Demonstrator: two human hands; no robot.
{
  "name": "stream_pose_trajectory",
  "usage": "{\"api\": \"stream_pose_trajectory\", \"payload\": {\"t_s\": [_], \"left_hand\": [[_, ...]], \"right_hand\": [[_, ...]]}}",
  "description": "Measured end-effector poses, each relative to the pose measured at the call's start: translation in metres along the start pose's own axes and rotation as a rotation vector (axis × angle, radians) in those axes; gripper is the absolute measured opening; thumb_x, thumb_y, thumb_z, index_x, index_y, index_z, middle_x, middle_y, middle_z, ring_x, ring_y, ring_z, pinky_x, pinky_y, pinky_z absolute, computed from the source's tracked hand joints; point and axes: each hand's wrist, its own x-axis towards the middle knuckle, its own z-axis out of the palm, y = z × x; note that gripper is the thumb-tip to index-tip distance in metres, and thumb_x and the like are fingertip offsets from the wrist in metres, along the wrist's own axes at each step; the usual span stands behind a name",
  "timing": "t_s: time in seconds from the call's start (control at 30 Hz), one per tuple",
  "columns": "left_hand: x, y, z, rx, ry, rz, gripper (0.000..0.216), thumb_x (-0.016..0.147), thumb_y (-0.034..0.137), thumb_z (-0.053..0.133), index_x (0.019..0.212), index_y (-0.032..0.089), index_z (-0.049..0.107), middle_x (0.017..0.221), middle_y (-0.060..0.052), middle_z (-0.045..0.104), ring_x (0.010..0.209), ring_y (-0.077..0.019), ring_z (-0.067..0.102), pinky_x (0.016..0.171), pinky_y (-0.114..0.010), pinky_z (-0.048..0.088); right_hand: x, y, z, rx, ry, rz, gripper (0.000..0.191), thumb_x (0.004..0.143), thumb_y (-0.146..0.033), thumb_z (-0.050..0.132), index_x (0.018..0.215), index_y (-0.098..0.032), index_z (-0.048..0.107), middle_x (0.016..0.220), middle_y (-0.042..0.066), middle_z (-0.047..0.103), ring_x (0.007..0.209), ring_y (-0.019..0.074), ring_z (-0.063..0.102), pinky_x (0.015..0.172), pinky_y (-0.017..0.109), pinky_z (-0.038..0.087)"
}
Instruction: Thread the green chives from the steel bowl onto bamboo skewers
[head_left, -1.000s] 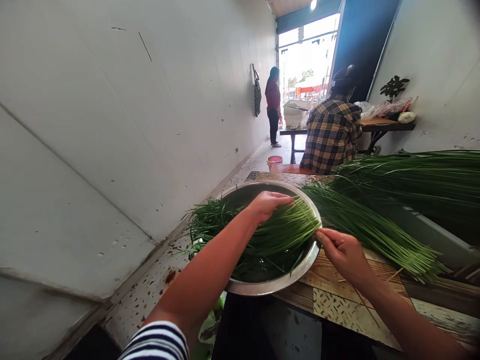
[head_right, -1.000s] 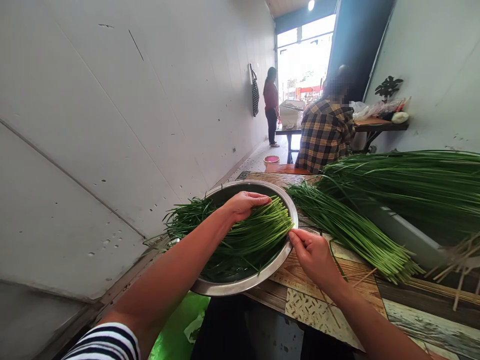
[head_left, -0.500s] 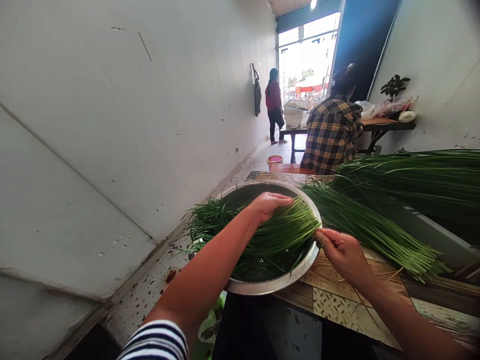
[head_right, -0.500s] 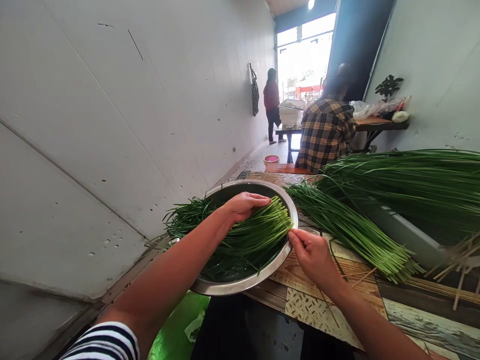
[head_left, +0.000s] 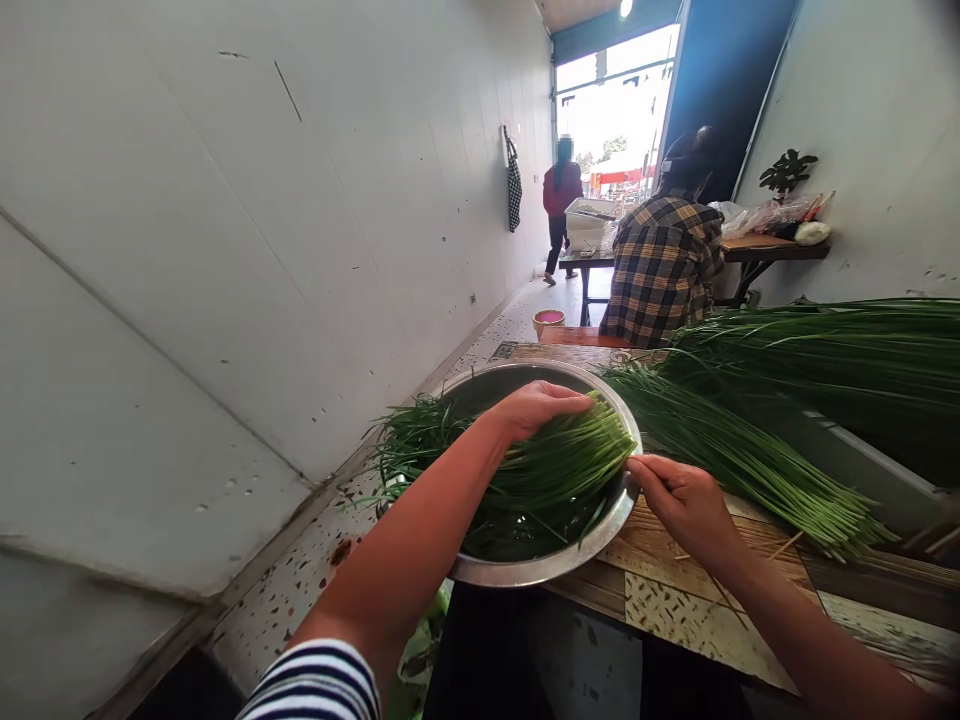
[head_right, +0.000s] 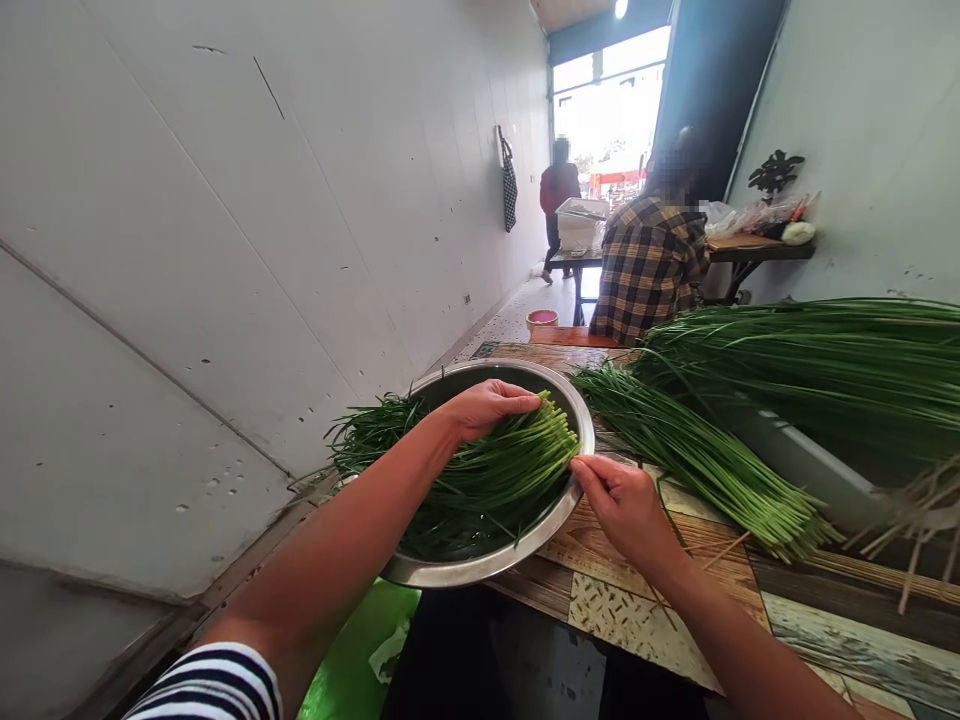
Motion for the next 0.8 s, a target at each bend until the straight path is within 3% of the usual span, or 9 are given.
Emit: {"api": "stream_pose_trajectory", "payload": {"t_s": [0.2,0.5,0.67,0.8], "left_hand": [[-0.004,0.007,-0.001,0.012,0.045,0.026,0.043,0.044,0.038,0.087,0.074,0.009,0.074,0.073,-0.01,0.071,0.066,-0.0169,0.064,0.069,-0.03,0.05],[-0.009,0.011,0.006,0.048,-0.13,0.038,0.039,0.055,0.041,0.082,0.076,0.01,0.073,0.076,-0.01,0.071,0.067,-0.0176,0.064,0.071,-0.032,0.051],[-0.006,0.009,0.01,0.094,-0.1,0.059,0.043,0.061,0.046,0.077,0.085,0.011,0.072,0.08,-0.009,0.07,0.069,-0.0165,0.063,0.072,-0.032,0.05],[-0.013,0.025,0.005,0.278,-0.088,0.185,0.045,0.062,0.048,0.075,0.092,0.015,0.071,0.081,-0.005,0.068,0.071,-0.0136,0.059,0.071,-0.028,0.045]], "right_hand": [[0.001,0.001,-0.005,0.082,-0.029,0.013,0.03,0.089,-0.038,0.05,0.096,-0.018,0.072,0.086,0.004,0.074,0.073,0.0174,0.066,0.065,0.026,0.05],[0.0,-0.016,-0.007,0.003,0.089,-0.039,0.026,0.086,-0.033,0.052,0.088,-0.019,0.074,0.084,0.006,0.075,0.071,0.0197,0.068,0.066,0.028,0.052],[0.003,-0.016,-0.006,0.037,0.124,-0.034,0.028,0.085,-0.036,0.052,0.082,-0.018,0.073,0.082,0.006,0.075,0.071,0.0194,0.068,0.064,0.028,0.052],[0.009,-0.016,-0.011,0.033,0.111,-0.053,0.027,0.087,-0.035,0.049,0.085,-0.019,0.07,0.078,0.005,0.073,0.068,0.0173,0.066,0.061,0.026,0.05]]}}
